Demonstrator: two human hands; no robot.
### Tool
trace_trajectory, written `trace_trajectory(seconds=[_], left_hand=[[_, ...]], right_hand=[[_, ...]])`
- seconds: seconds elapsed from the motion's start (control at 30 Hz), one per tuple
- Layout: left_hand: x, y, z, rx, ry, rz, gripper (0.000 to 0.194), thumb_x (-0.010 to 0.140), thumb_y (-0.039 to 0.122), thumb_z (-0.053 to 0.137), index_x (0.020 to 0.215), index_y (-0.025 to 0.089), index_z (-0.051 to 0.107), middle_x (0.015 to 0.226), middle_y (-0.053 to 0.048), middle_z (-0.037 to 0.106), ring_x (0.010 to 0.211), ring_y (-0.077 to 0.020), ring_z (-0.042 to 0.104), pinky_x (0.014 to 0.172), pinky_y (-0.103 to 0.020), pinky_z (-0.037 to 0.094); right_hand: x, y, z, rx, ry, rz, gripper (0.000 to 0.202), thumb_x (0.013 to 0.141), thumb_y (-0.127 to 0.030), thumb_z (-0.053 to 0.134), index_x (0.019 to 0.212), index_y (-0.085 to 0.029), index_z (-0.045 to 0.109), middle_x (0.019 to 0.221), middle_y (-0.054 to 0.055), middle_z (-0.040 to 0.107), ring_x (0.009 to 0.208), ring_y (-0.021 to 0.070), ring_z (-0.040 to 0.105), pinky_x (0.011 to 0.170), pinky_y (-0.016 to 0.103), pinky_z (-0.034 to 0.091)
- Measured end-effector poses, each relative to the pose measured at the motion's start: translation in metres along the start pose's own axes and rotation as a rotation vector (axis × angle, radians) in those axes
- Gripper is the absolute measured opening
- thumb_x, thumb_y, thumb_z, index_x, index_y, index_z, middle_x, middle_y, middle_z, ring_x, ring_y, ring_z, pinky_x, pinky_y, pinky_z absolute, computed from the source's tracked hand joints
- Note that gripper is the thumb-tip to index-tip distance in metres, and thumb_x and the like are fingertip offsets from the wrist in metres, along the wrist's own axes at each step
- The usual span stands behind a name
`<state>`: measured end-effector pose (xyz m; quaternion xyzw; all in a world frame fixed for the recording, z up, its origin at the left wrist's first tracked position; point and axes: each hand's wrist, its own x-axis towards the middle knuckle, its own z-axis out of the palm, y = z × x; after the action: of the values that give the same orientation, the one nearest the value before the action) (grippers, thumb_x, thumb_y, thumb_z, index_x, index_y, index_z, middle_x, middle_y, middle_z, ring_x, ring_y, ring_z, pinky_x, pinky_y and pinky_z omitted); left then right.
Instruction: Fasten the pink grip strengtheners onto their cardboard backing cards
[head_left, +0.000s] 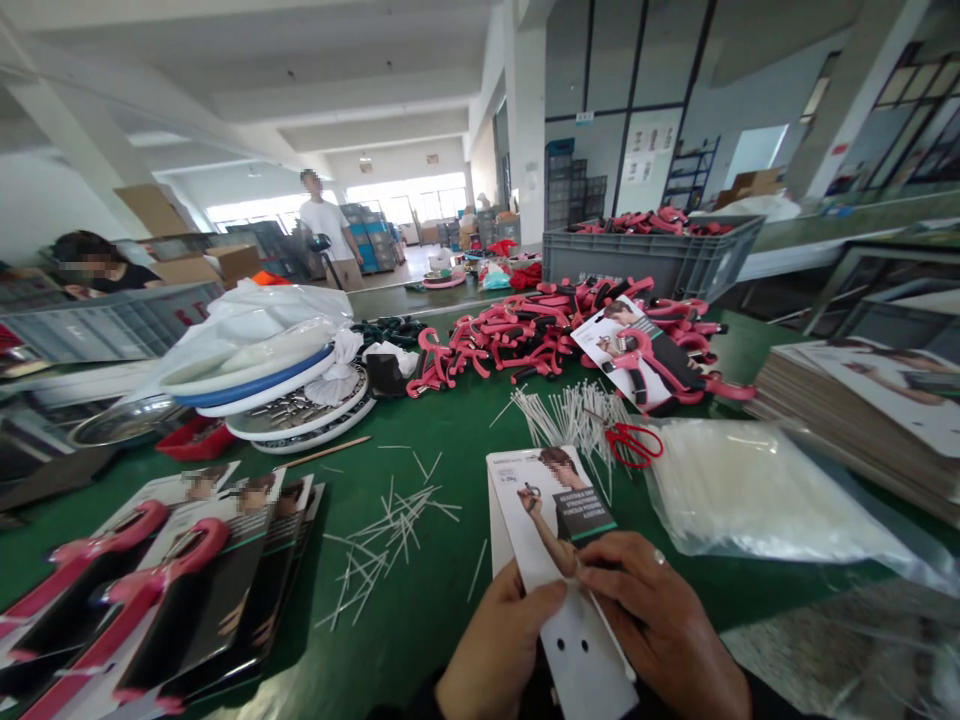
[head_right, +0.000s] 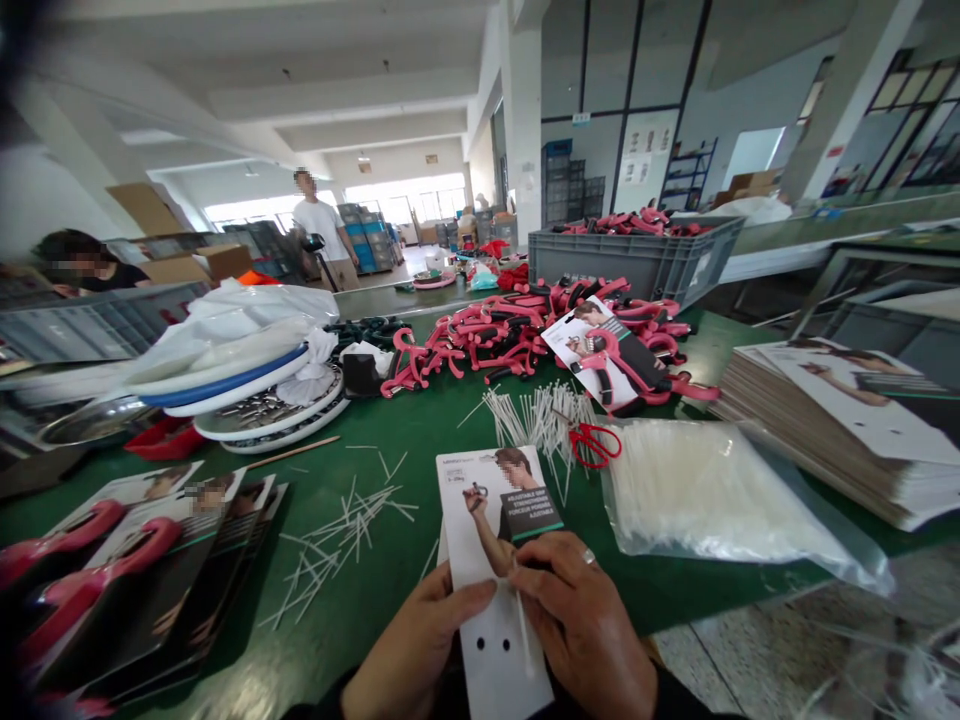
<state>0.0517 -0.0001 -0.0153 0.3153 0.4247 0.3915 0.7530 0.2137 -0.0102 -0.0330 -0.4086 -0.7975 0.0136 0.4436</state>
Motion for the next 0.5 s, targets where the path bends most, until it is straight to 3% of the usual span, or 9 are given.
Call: trace_trajectory(seconds=[0.37,0.43,0.5], left_hand=[[-0.002,0.004,-0.004,-0.154,0.023,0.015,0.041,0.048,0.022,0.077,0.086,0.013,0.067,0.070,-0.004,0.067,0.058,-0.0172,0.057,0.060,-0.029,0.044],[-0.004,0.005,-0.004,-0.175,0.052,0.018,0.040,0.049,0.024,0.077,0.086,0.013,0.067,0.073,-0.006,0.067,0.061,-0.0181,0.058,0.062,-0.030,0.044],[-0.006,0.007,-0.006,-0.183,0.055,0.029,0.040,0.051,0.026,0.077,0.088,0.013,0.067,0.075,-0.006,0.067,0.063,-0.0183,0.059,0.063,-0.030,0.043]], right_hand=[[0.008,-0.010,-0.022,-0.209,-0.191,-0.086,0.037,0.080,-0.023,0.055,0.117,-0.025,0.058,0.119,0.012,0.056,0.109,0.0286,0.051,0.085,0.046,0.049],[0.010,-0.009,-0.026,-0.158,-0.167,-0.057,0.037,0.080,-0.021,0.054,0.116,-0.027,0.059,0.121,0.010,0.056,0.110,0.0280,0.052,0.086,0.045,0.049],[0.013,-0.004,-0.030,-0.071,-0.030,0.120,0.030,0.081,-0.024,0.053,0.109,-0.027,0.063,0.114,0.010,0.061,0.104,0.0267,0.057,0.084,0.043,0.050]])
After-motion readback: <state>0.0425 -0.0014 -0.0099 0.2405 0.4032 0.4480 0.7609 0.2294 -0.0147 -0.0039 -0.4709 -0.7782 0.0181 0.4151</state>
